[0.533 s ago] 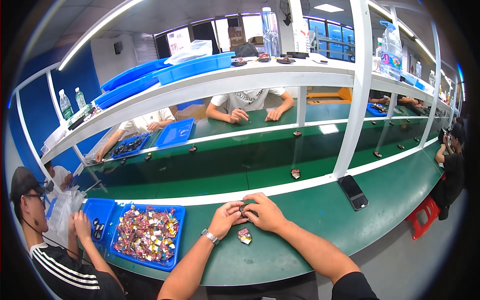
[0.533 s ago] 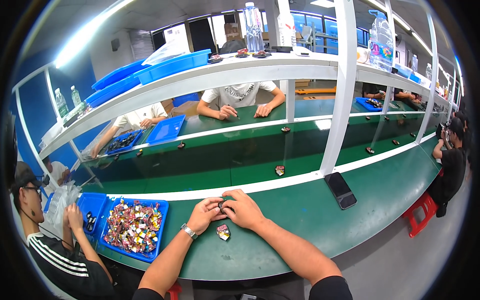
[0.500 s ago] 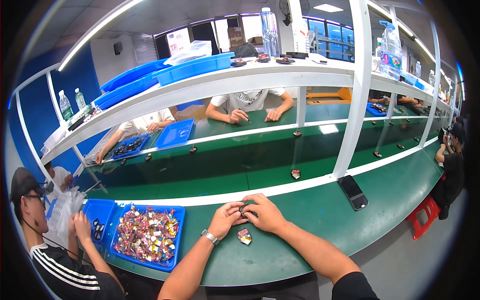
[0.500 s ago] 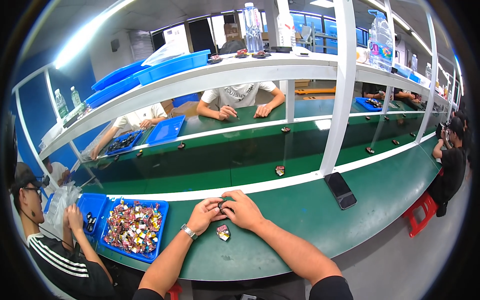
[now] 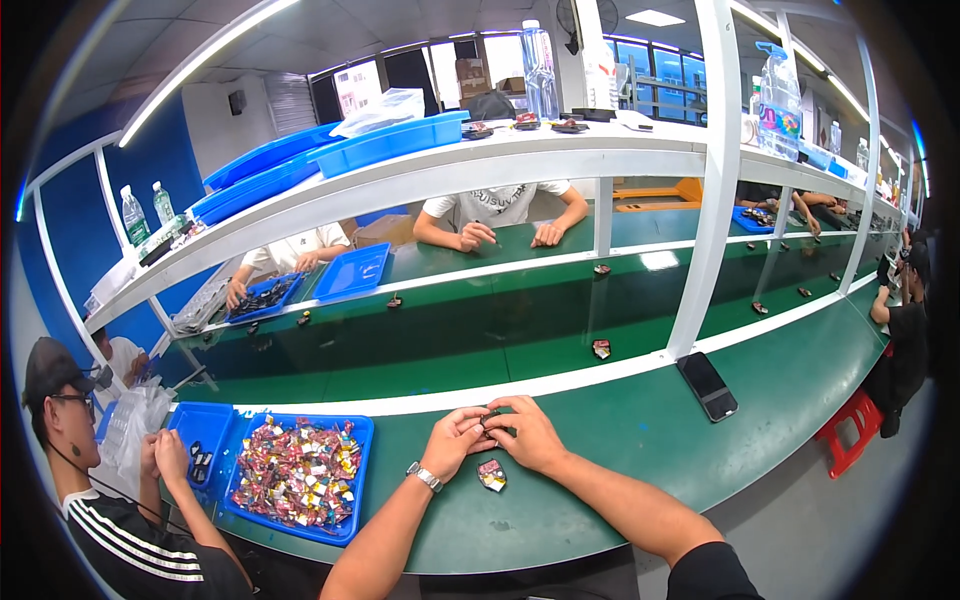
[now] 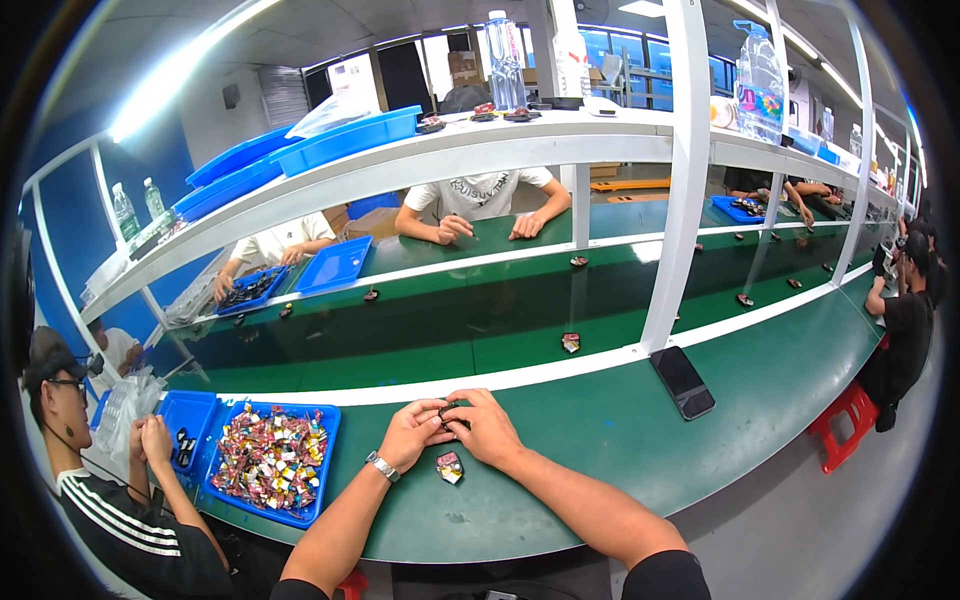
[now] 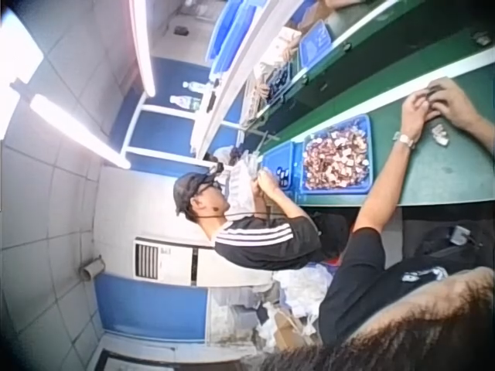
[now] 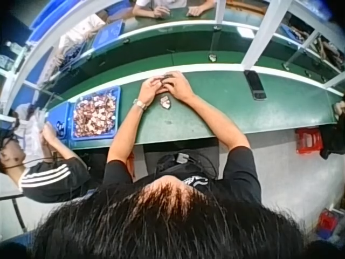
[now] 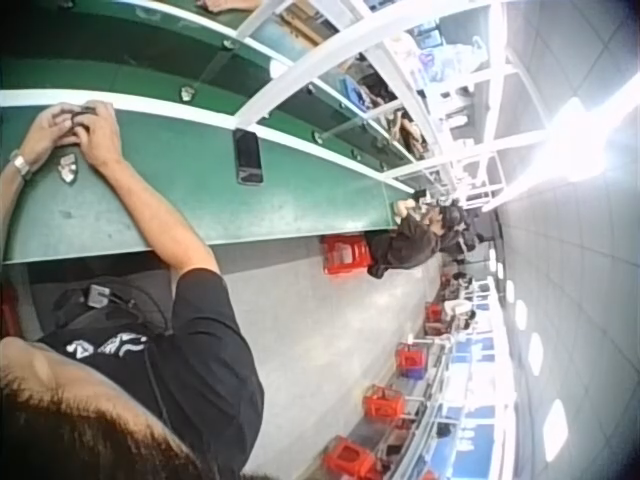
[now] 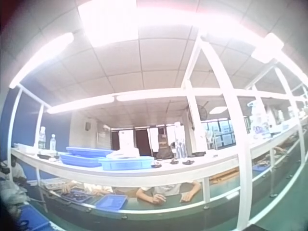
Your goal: Assembling and inspecting small character pins on a factory assembly line.
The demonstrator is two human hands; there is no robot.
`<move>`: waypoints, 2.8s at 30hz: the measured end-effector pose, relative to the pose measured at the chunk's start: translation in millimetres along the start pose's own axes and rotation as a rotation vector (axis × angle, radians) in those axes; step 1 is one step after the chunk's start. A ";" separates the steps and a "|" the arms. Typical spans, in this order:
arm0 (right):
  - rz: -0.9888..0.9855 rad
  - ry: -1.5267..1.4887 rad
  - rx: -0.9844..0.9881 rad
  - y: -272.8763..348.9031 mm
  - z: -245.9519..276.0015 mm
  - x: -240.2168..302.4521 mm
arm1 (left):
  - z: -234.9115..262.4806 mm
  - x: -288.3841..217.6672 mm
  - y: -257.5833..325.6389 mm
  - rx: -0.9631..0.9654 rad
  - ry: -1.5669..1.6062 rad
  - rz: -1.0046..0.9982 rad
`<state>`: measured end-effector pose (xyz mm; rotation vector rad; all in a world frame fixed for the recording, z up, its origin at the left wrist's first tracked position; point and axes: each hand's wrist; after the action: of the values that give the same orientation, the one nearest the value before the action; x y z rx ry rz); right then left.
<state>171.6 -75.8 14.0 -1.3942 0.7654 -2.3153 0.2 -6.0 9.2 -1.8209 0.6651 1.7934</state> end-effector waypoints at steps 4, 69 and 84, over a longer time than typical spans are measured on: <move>-0.062 -0.010 -0.033 1.8 -5.7 -0.1 | -3.9 -0.2 2.0 -0.027 -0.046 0.001; 0.191 0.114 -0.081 -9.3 3.4 15.8 | -8.8 -3.2 2.9 -0.100 0.029 -0.046; 0.268 0.290 -0.047 -5.4 -2.2 9.4 | -6.5 -3.4 2.2 -0.088 0.022 -0.003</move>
<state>165.2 -75.8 23.0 -0.9152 1.0264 -2.3206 3.7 -12.0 12.7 -1.8999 0.6003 1.8299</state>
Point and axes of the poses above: each hand's wrist, its own y-axis away from the middle knuckle, its own z-axis out of the back of the hand, x = y × z, and after that the axes turned 14 degrees about -y, right-handed
